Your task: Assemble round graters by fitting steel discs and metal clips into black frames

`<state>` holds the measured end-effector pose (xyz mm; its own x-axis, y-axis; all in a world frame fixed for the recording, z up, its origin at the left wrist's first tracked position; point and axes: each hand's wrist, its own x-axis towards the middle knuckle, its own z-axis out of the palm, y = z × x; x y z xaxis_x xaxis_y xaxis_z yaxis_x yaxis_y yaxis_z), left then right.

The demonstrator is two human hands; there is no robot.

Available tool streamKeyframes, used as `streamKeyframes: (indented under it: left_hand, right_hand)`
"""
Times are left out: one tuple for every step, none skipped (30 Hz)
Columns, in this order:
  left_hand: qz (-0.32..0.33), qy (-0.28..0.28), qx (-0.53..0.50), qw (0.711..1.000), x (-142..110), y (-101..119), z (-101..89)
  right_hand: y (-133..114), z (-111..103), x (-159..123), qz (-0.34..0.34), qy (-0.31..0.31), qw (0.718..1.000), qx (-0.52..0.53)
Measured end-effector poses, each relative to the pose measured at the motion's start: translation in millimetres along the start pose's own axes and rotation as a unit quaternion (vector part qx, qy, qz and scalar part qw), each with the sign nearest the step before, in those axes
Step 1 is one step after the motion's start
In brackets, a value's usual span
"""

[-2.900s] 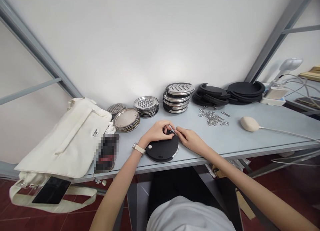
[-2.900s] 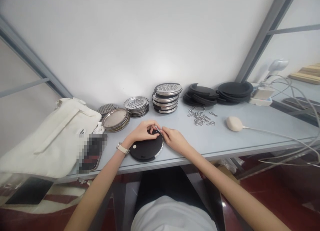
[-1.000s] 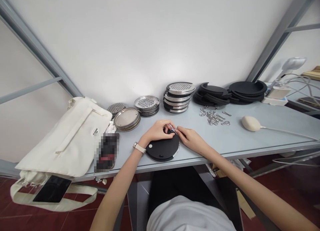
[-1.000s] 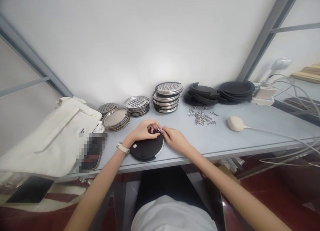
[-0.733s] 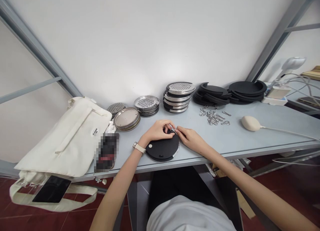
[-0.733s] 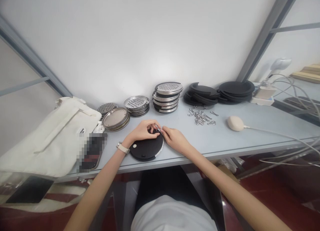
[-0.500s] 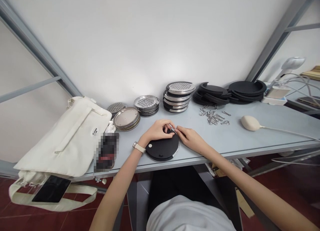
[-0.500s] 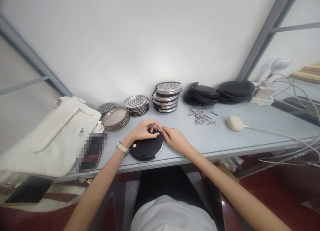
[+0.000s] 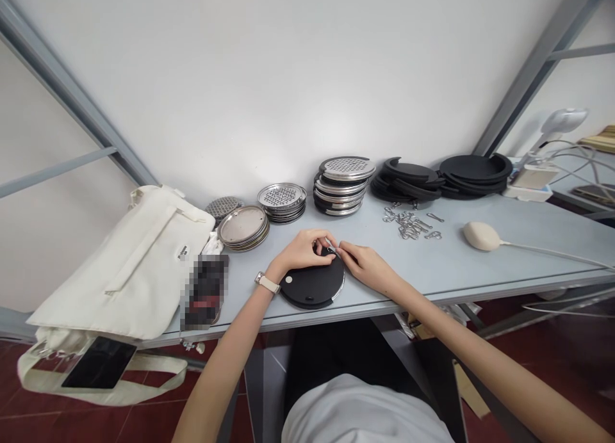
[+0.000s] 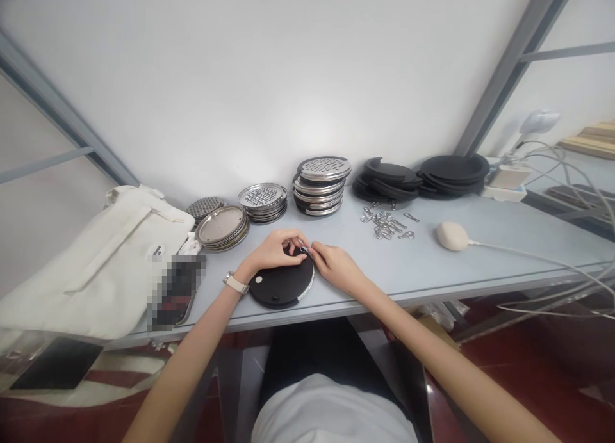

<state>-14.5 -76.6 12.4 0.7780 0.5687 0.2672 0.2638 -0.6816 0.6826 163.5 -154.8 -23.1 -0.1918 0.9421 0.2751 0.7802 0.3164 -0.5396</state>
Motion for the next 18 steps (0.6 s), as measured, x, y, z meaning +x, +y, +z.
streamKeyframes:
  left_hand:
    - [-0.002,0.000,0.000,1.000,0.0,0.0,0.0]
    - [-0.003,0.000,0.001,1.000,0.1,0.1,0.0]
    - [-0.003,0.000,0.001,1.000,0.1,0.2,0.0]
    - [-0.002,-0.001,0.002,1.000,0.2,0.4,0.0]
    - [-0.001,0.000,0.001,1.000,0.2,0.5,-0.1]
    - [0.000,0.000,0.001,1.000,0.2,0.7,-0.1]
    - [0.001,0.001,0.001,1.000,0.2,1.0,-0.2]
    - [0.001,0.001,0.000,1.000,0.2,1.2,-0.2]
    - [0.002,0.001,0.000,1.000,0.2,1.5,-0.2]
    - [0.002,0.002,0.001,1.000,0.1,1.7,-0.3]
    - [0.002,0.003,0.003,1.000,0.0,1.9,-0.3]
    - [0.002,0.004,0.006,1.000,0.0,2.0,-0.3]
    - [0.004,0.006,0.008,1.000,0.0,1.9,-0.2]
    - [0.006,0.007,0.010,1.000,0.0,1.7,-0.2]
    - [0.008,0.007,0.010,1.000,0.0,1.3,-0.1]
    - [0.011,0.006,0.008,1.000,0.1,0.8,0.0]
    - [0.013,0.005,0.006,1.000,0.1,0.4,0.1]
    - [0.014,0.004,0.004,1.000,0.1,-0.1,0.1]
  right_hand:
    - [-0.1,0.0,-0.1,0.000,0.001,1.000,0.001]
    - [-0.1,0.0,-0.3,0.000,0.002,1.000,0.002]
    - [0.0,0.1,-0.5,0.001,0.003,1.000,0.003]
    - [0.1,0.2,-0.7,0.002,0.005,1.000,0.004]
    - [0.2,0.3,-1.0,0.004,0.008,1.000,0.005]
    - [0.3,0.4,-1.3,0.006,0.010,1.000,0.006]
    - [0.5,0.5,-1.5,0.006,0.013,1.000,0.007]
    - [0.6,0.5,-1.7,0.005,0.015,1.000,0.010]
    - [0.6,0.5,-1.9,0.005,0.018,1.000,0.012]
    - [0.5,0.5,-2.0,0.004,0.020,1.000,0.015]
    - [0.4,0.4,-2.0,0.003,0.021,1.000,0.018]
    - [0.1,0.2,-1.9,0.003,0.023,1.000,0.021]
    - [-0.1,0.0,-1.9,0.002,0.024,0.999,0.024]
    - [-0.4,-0.1,-1.8,0.002,0.026,0.999,0.026]
    - [-0.7,-0.2,-1.7,0.002,0.027,0.999,0.028]
    - [-0.9,-0.3,-1.7,0.001,0.027,0.999,0.029]
    - [-1.1,-0.3,-1.8,0.002,0.028,0.999,0.029]
    - [-1.3,-0.2,-2.0,0.003,0.029,0.999,0.029]
